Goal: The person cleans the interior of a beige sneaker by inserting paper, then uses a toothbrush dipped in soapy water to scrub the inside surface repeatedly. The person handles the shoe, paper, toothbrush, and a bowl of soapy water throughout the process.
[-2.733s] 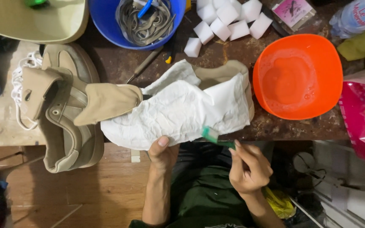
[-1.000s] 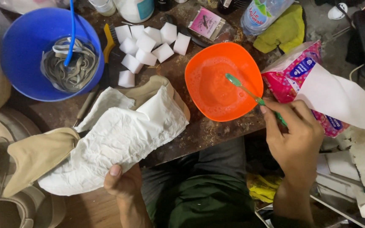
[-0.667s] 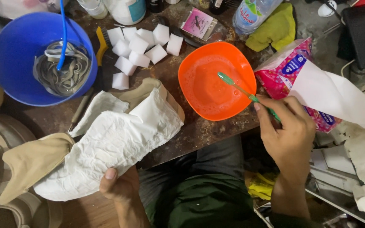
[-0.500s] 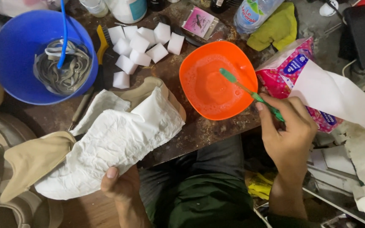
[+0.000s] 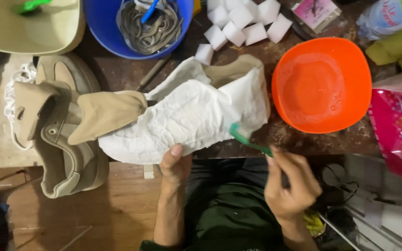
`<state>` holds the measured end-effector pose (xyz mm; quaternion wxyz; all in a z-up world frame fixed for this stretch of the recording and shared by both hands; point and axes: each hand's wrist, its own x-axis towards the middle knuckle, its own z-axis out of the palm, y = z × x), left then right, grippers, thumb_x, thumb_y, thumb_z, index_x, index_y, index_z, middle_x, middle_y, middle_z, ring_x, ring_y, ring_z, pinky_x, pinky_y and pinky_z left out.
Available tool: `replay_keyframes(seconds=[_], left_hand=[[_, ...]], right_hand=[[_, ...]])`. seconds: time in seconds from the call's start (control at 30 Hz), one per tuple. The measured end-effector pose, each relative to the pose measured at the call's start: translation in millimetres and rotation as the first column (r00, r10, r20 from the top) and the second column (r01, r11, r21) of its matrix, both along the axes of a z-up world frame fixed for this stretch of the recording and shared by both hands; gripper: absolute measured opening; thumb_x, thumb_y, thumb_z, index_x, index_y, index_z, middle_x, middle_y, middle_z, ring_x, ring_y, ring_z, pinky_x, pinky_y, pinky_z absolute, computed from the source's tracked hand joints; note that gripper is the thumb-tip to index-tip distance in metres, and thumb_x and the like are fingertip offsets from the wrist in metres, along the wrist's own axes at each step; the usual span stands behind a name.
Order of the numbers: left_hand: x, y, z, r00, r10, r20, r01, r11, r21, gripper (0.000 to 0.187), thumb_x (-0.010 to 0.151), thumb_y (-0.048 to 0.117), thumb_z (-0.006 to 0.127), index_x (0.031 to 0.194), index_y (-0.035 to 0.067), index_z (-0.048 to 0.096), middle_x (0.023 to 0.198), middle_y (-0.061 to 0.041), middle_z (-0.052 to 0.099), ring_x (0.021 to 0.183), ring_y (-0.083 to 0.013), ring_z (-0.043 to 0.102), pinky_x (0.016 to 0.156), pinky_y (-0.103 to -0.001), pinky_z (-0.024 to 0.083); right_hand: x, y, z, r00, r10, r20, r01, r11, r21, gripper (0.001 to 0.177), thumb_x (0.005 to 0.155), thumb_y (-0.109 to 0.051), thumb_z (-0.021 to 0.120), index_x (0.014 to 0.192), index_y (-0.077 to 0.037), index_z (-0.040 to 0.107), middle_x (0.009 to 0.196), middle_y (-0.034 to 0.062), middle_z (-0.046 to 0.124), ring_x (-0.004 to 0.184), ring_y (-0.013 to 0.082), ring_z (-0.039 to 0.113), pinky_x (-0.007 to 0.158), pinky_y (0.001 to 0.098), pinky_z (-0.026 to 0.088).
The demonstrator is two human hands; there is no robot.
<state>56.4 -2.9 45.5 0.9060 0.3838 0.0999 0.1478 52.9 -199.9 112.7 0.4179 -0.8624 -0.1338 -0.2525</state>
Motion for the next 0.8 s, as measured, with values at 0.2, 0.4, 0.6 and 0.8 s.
replay_keyframes(seconds=[0.2,0.4,0.6,0.8], left_hand=[[-3.8,3.8,-4.9,0.998,-0.066,-0.004,0.066,0.998,-0.022,0.106,0.077,0.03,0.073,0.152,0.003,0.003,0.156,-0.017,0.022,0.146,-0.0345,0.024,0.121,-0.045,0.025],[-4.5,5.1,-12.2,0.992,-0.075,0.097,0.078,0.997,-0.028,0.103,0.078,0.03,0.071,0.152,0.005,0.004,0.157,-0.016,0.022,0.147,-0.0362,0.023,0.123,-0.05,0.024],[-4.1,4.9,-16.0,0.995,-0.042,0.094,0.048,0.997,-0.062,0.108,0.076,0.031,0.073,0.152,0.005,0.001,0.156,-0.016,0.022,0.146,-0.0354,0.025,0.121,-0.049,0.027],[-5.9,5.5,-17.0,0.993,-0.088,0.076,0.092,0.994,-0.062,0.106,0.077,0.032,0.071,0.152,0.004,0.002,0.158,-0.016,0.018,0.147,-0.0363,0.022,0.122,-0.049,0.024]], right_hand=[[2.0,10.1,-23.4,0.996,0.061,0.063,-0.06,0.998,-0.019,0.009,0.091,0.013,0.06,0.099,0.01,0.062,0.094,0.0244,0.068,0.078,0.0297,0.069,0.07,0.0343,0.059],[-2.0,20.8,-18.9,0.993,0.092,0.074,-0.09,0.995,-0.037,0.012,0.088,0.012,0.065,0.1,0.01,0.062,0.09,0.0229,0.068,0.071,0.0265,0.066,0.062,0.0325,0.056],[-5.3,24.0,-27.1,0.99,0.08,0.118,-0.082,0.997,0.006,0.015,0.088,0.007,0.067,0.103,0.01,0.063,0.09,0.0232,0.067,0.072,0.0265,0.067,0.061,0.0315,0.057],[-9.0,24.7,-44.0,0.985,0.093,0.145,-0.086,0.995,-0.052,0.014,0.087,0.011,0.067,0.1,0.009,0.064,0.09,0.0218,0.068,0.072,0.0277,0.067,0.063,0.0341,0.058]])
